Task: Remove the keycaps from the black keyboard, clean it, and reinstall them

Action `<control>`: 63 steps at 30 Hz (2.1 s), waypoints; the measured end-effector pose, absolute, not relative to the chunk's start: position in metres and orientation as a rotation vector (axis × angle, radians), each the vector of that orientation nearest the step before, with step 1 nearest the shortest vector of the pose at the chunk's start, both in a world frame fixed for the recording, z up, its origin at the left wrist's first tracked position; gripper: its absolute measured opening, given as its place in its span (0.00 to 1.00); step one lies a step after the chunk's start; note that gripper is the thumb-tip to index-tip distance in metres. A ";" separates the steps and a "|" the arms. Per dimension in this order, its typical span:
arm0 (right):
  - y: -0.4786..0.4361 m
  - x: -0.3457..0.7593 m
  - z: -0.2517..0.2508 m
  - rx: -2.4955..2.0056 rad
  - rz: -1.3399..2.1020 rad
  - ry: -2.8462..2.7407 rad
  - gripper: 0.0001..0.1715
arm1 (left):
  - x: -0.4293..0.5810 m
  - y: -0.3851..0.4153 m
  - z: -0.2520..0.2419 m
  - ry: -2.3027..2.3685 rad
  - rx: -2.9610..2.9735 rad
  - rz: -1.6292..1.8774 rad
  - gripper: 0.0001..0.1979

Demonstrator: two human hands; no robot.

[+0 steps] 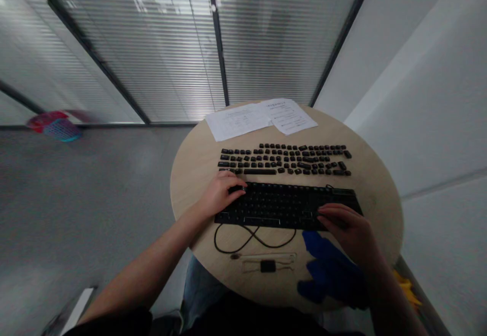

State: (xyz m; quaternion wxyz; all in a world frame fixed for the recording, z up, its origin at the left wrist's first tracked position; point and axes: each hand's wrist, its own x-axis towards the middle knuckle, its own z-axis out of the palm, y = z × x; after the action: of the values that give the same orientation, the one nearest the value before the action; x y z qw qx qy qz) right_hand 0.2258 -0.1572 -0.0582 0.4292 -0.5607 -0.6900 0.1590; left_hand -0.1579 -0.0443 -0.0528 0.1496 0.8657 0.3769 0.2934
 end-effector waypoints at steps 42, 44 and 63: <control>-0.050 0.091 -0.059 -1.094 0.630 -2.224 0.23 | -0.149 -0.040 -0.069 0.939 2.699 0.859 0.07; -0.050 0.091 -0.060 -1.088 0.609 -2.228 0.22 | -0.149 -0.040 -0.070 0.932 2.668 0.856 0.09; -0.055 0.082 -0.059 -1.165 0.381 -2.439 0.20 | -0.158 -0.048 -0.063 1.004 2.569 0.920 0.09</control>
State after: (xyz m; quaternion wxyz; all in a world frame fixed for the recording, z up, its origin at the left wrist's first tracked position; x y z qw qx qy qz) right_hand 0.0819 -0.0555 -0.0585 0.2044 -0.4178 -0.8747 0.1365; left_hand -0.1579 -0.0478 -0.0629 0.1168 0.8775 0.3429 0.3142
